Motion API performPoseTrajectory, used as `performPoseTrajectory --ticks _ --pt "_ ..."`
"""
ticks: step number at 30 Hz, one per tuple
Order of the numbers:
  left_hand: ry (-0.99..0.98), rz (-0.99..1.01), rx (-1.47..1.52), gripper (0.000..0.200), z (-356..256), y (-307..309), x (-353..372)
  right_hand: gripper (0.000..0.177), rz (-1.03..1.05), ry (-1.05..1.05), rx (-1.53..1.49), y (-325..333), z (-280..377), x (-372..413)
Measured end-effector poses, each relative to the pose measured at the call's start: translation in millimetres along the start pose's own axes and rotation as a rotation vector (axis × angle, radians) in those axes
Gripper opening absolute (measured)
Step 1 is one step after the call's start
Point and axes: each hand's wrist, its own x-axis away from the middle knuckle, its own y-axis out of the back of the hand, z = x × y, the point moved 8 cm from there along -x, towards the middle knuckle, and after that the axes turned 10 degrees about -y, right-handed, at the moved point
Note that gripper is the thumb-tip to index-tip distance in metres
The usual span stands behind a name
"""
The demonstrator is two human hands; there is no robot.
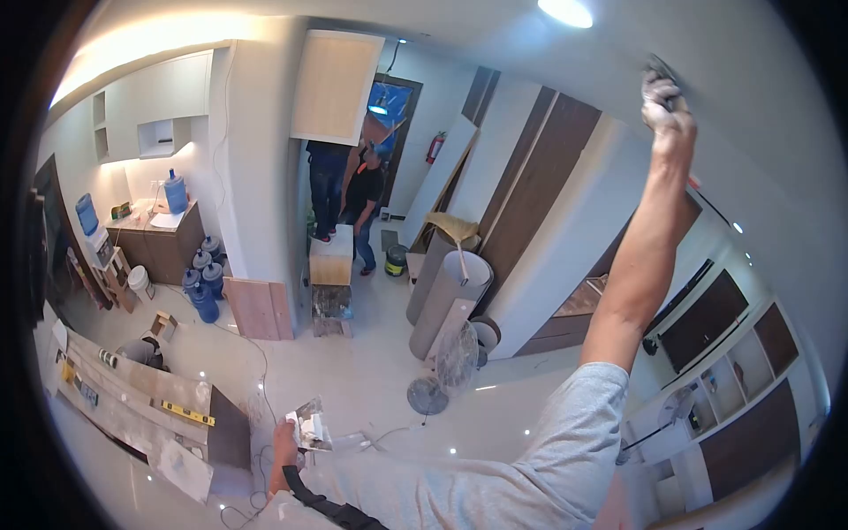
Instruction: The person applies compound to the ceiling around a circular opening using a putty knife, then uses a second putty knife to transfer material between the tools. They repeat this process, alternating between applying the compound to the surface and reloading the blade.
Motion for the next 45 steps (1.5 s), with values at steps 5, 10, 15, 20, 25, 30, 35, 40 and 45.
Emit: performPoseTrajectory --ticks 5,10,15,20,25,30,35,40,45 --pt "0.047 0.015 0.085 0.021 18 -29 0 0.034 0.234 0.495 0.266 -2 64 25" --pt "0.05 0.001 0.029 0.021 -15 -53 11 0.031 0.163 0.672 0.609 49 84 -32" --pt "-0.019 0.025 -0.084 0.025 3 -34 9 0.029 0.193 0.736 0.793 30 35 -64" --pt "-0.048 0.08 -0.222 0.029 -23 -42 17 0.028 0.151 0.586 0.649 20 15 -73" --pt "0.002 -0.001 -0.033 0.031 15 -31 6 0.031 0.155 0.336 0.614 1 18 -46" --pt "-0.022 -0.013 -0.036 0.031 37 -19 -6 0.028 0.179 0.2 0.467 -37 -4 47" --pt "0.019 0.034 0.001 0.028 0 -39 5 0.024 0.294 0.645 0.527 -7 1 64" --pt "-0.026 -0.002 -0.09 0.029 0 -33 4 0.019 0.009 0.71 0.617 42 -7 -5" --pt "0.056 0.002 0.013 0.039 27 -21 1 0.014 0.205 0.682 0.742 23 0 -54"
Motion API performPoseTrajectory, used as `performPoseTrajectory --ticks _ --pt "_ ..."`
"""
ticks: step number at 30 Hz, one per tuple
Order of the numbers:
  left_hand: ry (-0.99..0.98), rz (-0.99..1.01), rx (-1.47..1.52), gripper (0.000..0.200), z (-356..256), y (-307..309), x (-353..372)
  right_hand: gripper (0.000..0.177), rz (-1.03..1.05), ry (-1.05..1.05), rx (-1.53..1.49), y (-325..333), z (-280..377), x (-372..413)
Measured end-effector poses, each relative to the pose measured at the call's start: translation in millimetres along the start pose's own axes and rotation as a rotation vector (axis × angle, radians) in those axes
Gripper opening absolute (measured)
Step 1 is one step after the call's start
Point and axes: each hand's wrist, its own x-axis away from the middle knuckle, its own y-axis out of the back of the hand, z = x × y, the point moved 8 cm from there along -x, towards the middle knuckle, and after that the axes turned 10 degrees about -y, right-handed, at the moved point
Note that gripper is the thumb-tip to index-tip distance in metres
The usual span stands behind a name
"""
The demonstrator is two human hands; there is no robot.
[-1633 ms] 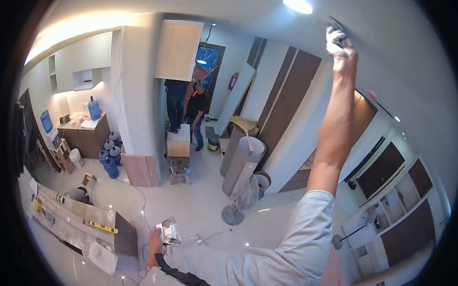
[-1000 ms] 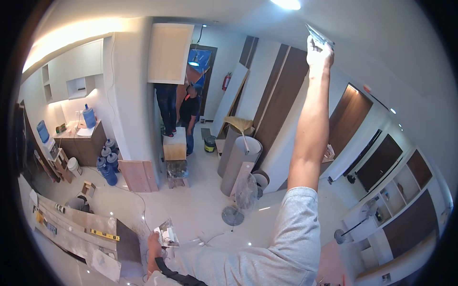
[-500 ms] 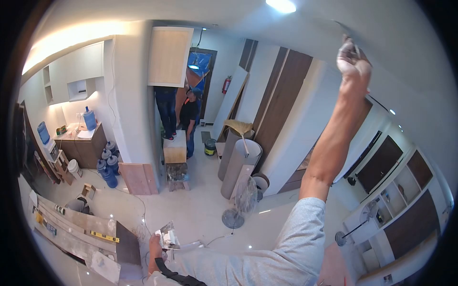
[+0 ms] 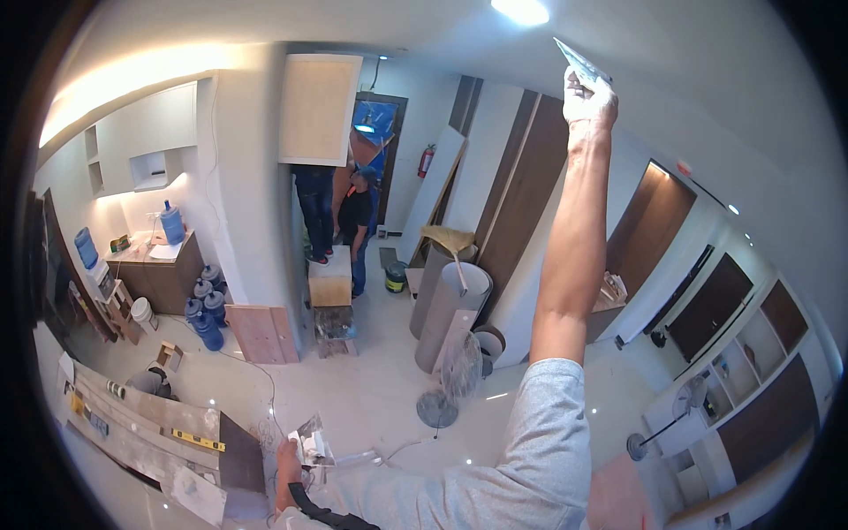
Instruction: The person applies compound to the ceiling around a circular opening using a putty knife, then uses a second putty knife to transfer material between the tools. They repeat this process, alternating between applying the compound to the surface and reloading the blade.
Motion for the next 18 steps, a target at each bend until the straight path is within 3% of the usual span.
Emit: performPoseTrajectory --ticks 2,7,11,18 --pt "0.051 -0.038 0.012 0.041 16 8 -1 0.019 -0.021 -0.033 -0.047 -13 -2 0" --pt "-0.098 -0.143 0.018 0.026 33 19 -8 0.027 -0.05 -0.065 -0.08 -28 1 2" --pt "-0.074 -0.044 0.009 0.027 -16 -7 6 0.029 -0.123 -0.139 -0.164 -35 14 18" --pt "-0.095 -0.038 -0.046 0.024 -29 -11 6 0.032 -0.15 -0.05 -0.199 -67 32 56"
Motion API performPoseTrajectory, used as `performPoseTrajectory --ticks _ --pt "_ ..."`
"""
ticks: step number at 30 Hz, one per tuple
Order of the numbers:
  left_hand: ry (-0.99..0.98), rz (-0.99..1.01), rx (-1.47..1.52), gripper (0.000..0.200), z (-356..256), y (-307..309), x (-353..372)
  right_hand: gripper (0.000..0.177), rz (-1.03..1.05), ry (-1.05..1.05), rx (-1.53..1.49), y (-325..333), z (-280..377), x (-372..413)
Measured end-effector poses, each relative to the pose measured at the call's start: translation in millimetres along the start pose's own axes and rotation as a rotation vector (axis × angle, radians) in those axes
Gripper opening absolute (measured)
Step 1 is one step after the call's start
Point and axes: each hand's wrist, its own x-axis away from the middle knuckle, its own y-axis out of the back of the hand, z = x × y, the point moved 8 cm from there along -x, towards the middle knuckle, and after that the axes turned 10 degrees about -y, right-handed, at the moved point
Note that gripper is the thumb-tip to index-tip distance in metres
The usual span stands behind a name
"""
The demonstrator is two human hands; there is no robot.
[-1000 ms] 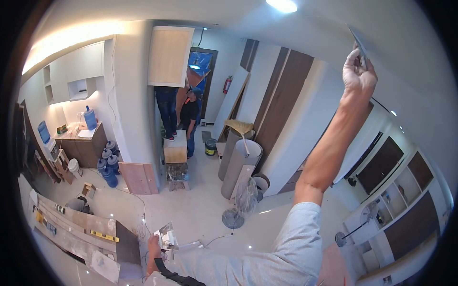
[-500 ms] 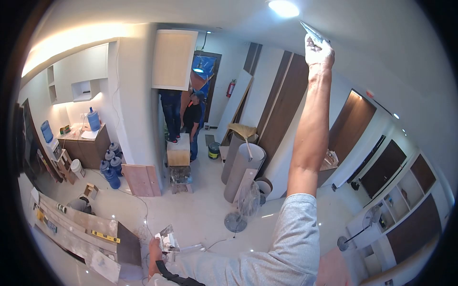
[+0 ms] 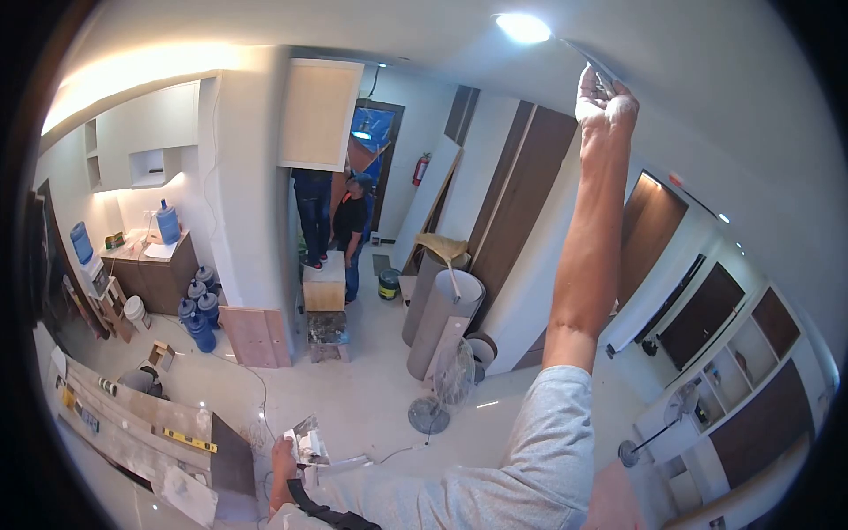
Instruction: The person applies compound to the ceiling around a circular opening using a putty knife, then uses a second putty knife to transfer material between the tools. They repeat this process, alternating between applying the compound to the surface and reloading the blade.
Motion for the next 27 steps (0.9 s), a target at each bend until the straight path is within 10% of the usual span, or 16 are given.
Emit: performPoseTrajectory --ticks 12,18,27 --pt "0.073 0.049 0.01 0.024 -14 -13 1 0.031 0.24 -0.442 -0.086 -62 78 94" --pt "0.107 0.113 0.117 0.027 -3 -20 -4 0.03 0.173 0.122 0.025 -33 51 151" --pt "0.162 0.028 0.185 0.027 28 -1 -5 0.038 0.143 0.002 0.291 50 -35 -26"
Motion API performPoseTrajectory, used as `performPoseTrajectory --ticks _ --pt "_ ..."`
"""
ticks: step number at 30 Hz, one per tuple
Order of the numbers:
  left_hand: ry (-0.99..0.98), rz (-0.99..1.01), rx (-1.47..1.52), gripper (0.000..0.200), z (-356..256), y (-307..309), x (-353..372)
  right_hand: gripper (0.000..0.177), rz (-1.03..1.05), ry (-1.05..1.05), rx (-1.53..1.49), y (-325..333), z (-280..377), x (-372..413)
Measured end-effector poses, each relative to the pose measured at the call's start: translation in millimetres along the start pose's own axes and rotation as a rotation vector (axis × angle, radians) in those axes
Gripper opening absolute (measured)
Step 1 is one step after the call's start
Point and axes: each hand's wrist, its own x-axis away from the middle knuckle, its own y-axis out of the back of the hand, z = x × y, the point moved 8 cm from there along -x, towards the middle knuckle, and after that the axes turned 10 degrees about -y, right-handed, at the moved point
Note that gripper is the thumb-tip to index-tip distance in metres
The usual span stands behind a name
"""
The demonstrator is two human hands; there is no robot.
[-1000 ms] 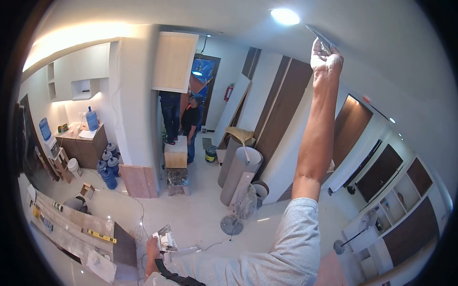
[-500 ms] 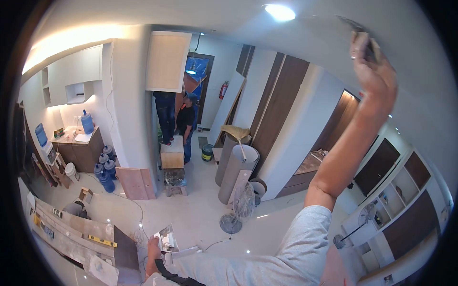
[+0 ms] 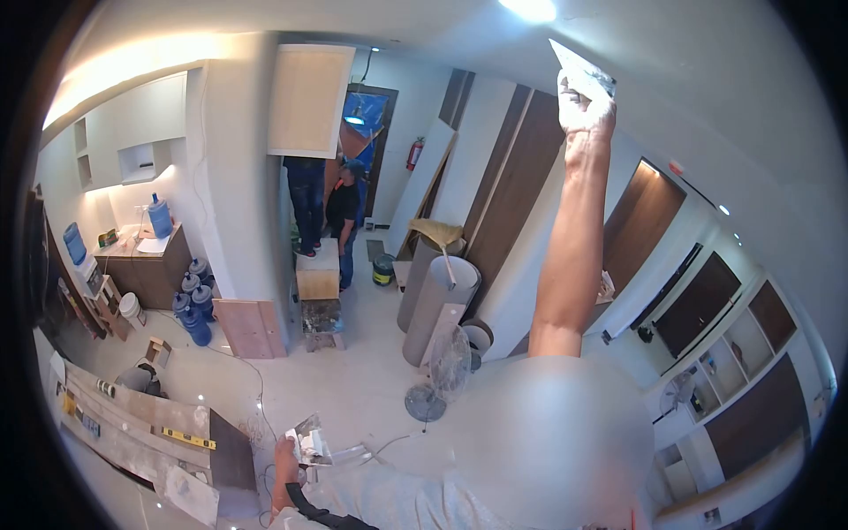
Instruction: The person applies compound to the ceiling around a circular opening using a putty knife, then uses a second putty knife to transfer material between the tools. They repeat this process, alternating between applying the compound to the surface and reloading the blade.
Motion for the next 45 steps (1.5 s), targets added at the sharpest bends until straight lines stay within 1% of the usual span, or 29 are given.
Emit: performPoseTrajectory --ticks 3,4,5,7,8,9,11,12,14,17,19,20,23,25,27,28,30,32,34,35,36,37,38,39,40,42,43,44,45 --pt "-0.058 -0.073 -0.044 0.023 -1 5 -2 0.042 0.013 -0.004 -0.013 3 5 -22" --pt "-0.096 -0.081 -0.094 0.023 -2 8 -3 0.032 0.094 0.017 -0.014 -3 6 -29" --pt "-0.13 -0.088 -0.145 0.023 -2 12 -4 0.029 0.052 -0.008 -0.063 -2 8 -31" --pt "-0.141 -0.127 -0.118 0.022 19 28 -13 0.025 -0.031 -0.059 -0.162 -7 14 -29" --pt "-0.146 -0.146 -0.105 0.022 19 28 -14 0.028 -0.118 -0.088 -0.147 -8 14 -19" --pt "-0.118 -0.133 -0.104 0.022 21 28 -11 0.028 -0.119 -0.094 -0.169 -13 18 -11" --pt "-0.064 -0.105 -0.101 0.023 -7 8 5 0.029 -0.12 -0.104 -0.213 -17 29 -3" --pt "-0.082 -0.107 -0.097 0.023 -5 9 3 0.034 -0.085 -0.127 -0.236 -22 33 1" --pt "-0.116 -0.105 -0.093 0.024 1 13 -4 0.034 -0.082 -0.141 -0.28 -37 38 21" --pt "-0.083 -0.042 -0.067 0.024 4 12 -8 0.034 -0.101 -0.126 -0.294 -62 43 53" --pt "-0.098 0.001 -0.189 0.025 -30 -10 5 0.035 -0.088 -0.09 -0.266 -75 50 71" --pt "-0.104 0.022 -0.25 0.025 -42 -17 10 0.033 -0.018 -0.154 -0.31 -83 55 77" --pt "-0.166 0.077 -0.264 0.027 -27 -9 -4 0.03 0.187 -0.376 -0.444 -98 76 96" --pt "-0.173 0.082 -0.249 0.028 -22 -7 -10 0.03 0.252 -0.477 -0.487 -103 100 108" --pt "-0.158 0.082 -0.226 0.028 -20 -9 -12 0.031 0.271 -0.5 -0.504 -108 129 124" --pt "-0.146 0.08 -0.211 0.028 -20 -10 -13 0.031 0.269 -0.477 -0.498 -109 139 133" --pt "-0.122 0.083 -0.185 0.028 -17 -11 -14 0.031 0.232 -0.326 -0.447 -101 148 148" --pt "-0.097 0.095 -0.143 0.029 -15 -14 -16 0.032 0.147 -0.059 -0.331 -87 146 157" --pt "-0.069 0.117 -0.085 0.029 -15 -15 -13 0.032 0.007 0.238 -0.169 -72 132 167" --pt "-0.069 0.126 -0.081 0.029 -16 -17 -13 0.033 -0.069 0.329 -0.089 -65 119 165" --pt "-0.082 0.13 -0.101 0.029 -18 -19 -11 0.033 -0.14 0.36 -0.021 -57 101 160" --pt "-0.122 0.115 -0.18 0.029 -23 -18 -10 0.033 -0.183 0.34 0.029 -47 82 145" --pt "-0.159 0.096 -0.26 0.029 -28 -17 -9 0.033 -0.195 0.279 0.062 -36 67 125" --pt "-0.198 0.079 -0.341 0.029 -33 -15 -7 0.035 -0.132 0.191 0.089 -19 56 95" --pt "-0.188 0.059 -0.316 0.028 -26 -6 -11 0.032 -0.158 0.047 0.045 -3 45 68" --pt "-0.17 0.024 -0.269 0.027 1 15 -25 0.027 -0.166 0.02 0.067 12 37 29" --pt "-0.147 0.042 -0.259 0.026 2 17 -26 0.025 -0.169 -0.023 0.027 23 34 7" --pt "-0.124 0.059 -0.248 0.025 2 19 -25 0.025 -0.097 -0.097 -0.002 33 30 -21" --pt "-0.097 0.074 -0.233 0.024 0 16 -22 0.026 -0.15 -0.136 -0.074 28 25 -21"
